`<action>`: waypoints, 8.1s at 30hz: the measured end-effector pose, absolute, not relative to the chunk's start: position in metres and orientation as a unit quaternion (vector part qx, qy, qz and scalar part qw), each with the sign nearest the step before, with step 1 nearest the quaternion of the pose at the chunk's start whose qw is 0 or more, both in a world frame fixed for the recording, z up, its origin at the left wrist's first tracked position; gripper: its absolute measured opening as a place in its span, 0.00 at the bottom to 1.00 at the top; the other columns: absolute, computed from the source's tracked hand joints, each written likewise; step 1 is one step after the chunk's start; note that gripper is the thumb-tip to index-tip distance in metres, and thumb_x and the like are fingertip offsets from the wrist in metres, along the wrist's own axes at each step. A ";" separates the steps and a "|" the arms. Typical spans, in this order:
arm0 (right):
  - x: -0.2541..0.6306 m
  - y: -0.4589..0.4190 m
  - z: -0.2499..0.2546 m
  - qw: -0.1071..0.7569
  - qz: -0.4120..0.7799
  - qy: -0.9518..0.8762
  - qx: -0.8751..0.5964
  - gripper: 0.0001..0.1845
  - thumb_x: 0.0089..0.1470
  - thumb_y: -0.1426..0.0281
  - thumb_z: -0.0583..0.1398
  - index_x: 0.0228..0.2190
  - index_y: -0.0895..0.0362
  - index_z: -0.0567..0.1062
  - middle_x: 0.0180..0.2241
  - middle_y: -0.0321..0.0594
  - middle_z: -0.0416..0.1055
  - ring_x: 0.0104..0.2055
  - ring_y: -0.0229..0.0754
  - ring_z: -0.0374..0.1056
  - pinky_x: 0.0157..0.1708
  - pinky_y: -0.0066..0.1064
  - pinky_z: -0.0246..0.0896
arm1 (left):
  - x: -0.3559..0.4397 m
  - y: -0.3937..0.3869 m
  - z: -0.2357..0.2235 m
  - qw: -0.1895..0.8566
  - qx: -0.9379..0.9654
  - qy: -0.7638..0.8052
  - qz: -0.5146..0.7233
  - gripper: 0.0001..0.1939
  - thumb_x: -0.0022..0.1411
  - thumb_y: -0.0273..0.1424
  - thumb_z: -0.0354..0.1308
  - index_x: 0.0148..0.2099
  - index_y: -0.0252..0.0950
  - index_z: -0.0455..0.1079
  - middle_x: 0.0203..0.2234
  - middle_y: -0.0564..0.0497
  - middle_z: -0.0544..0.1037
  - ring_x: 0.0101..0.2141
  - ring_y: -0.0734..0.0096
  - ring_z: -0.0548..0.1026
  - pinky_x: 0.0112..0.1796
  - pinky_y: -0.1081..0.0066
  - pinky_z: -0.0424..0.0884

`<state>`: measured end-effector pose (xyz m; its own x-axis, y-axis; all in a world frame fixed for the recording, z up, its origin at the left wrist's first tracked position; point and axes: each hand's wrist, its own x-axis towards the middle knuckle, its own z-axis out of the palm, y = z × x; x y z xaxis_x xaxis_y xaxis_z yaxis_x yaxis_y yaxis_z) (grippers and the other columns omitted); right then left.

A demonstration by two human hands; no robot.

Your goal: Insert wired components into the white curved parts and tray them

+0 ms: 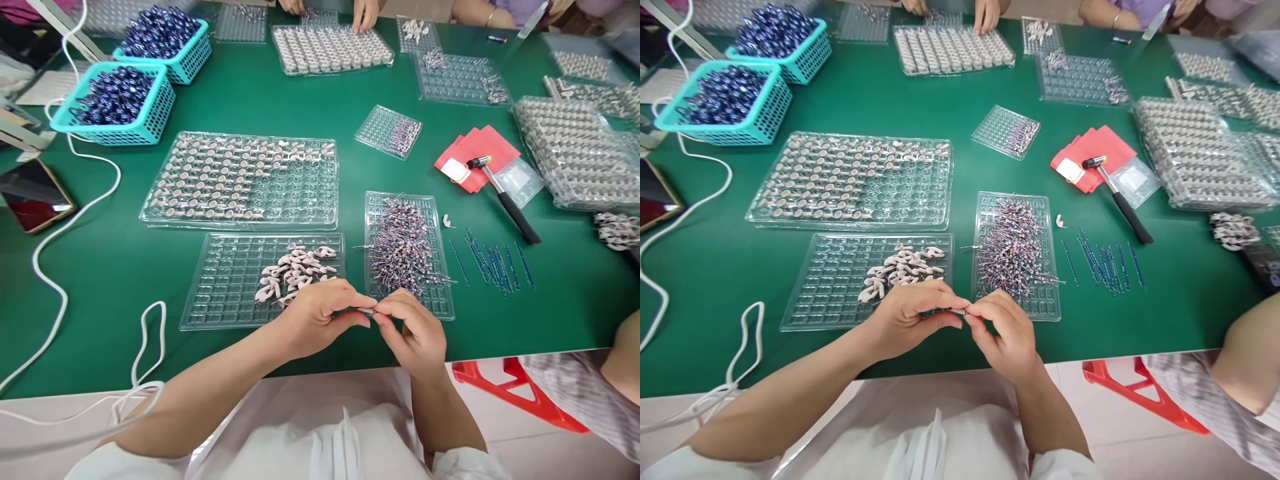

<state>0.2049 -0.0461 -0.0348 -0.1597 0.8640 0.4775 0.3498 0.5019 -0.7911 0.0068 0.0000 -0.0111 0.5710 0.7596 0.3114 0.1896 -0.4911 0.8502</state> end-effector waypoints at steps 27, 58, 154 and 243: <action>0.204 -0.048 -0.037 0.522 0.234 -0.699 -0.429 0.19 0.53 0.84 0.62 0.43 0.53 0.75 0.32 0.39 0.76 0.32 0.41 0.70 0.32 0.36 0.68 | 0.010 0.001 -0.016 0.387 0.779 0.264 0.416 0.09 0.64 0.22 0.62 0.46 0.37 0.76 0.35 0.46 0.84 0.36 0.66 0.81 0.39 0.66 0.78; 0.197 -0.041 -0.051 0.442 0.106 -0.770 -0.448 0.04 0.60 0.74 0.59 0.38 0.56 0.72 0.31 0.38 0.79 0.34 0.35 0.74 0.37 0.29 0.72 | 0.000 -0.003 -0.053 0.272 0.785 0.395 0.391 0.16 0.61 0.39 0.54 0.45 0.72 0.75 0.37 0.73 0.82 0.34 0.58 0.84 0.34 0.58 0.86; 0.218 -0.042 -0.043 0.232 0.106 -0.757 -0.602 0.07 0.60 0.75 0.57 0.29 0.55 0.73 0.29 0.40 0.69 0.36 0.44 0.62 0.37 0.36 0.59 | 0.014 0.004 -0.009 0.699 0.488 0.425 0.304 0.08 0.60 0.34 0.61 0.41 0.36 0.75 0.31 0.49 0.80 0.33 0.68 0.79 0.37 0.68 0.76; 0.205 -0.053 -0.036 0.500 0.356 -0.615 -0.495 0.08 0.59 0.77 0.59 0.31 0.53 0.73 0.27 0.35 0.70 0.30 0.38 0.66 0.31 0.32 0.62 | -0.003 0.005 0.004 0.592 0.620 0.420 0.298 0.12 0.70 0.35 0.52 0.34 0.35 0.66 0.25 0.55 0.65 0.26 0.76 0.62 0.28 0.74 0.60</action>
<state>0.2045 -0.0532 -0.0359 -0.0106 0.9648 0.2629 0.2521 0.2570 -0.9330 -0.0029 0.0051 0.0035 0.4693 0.8737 -0.1283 0.1685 0.0540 0.9842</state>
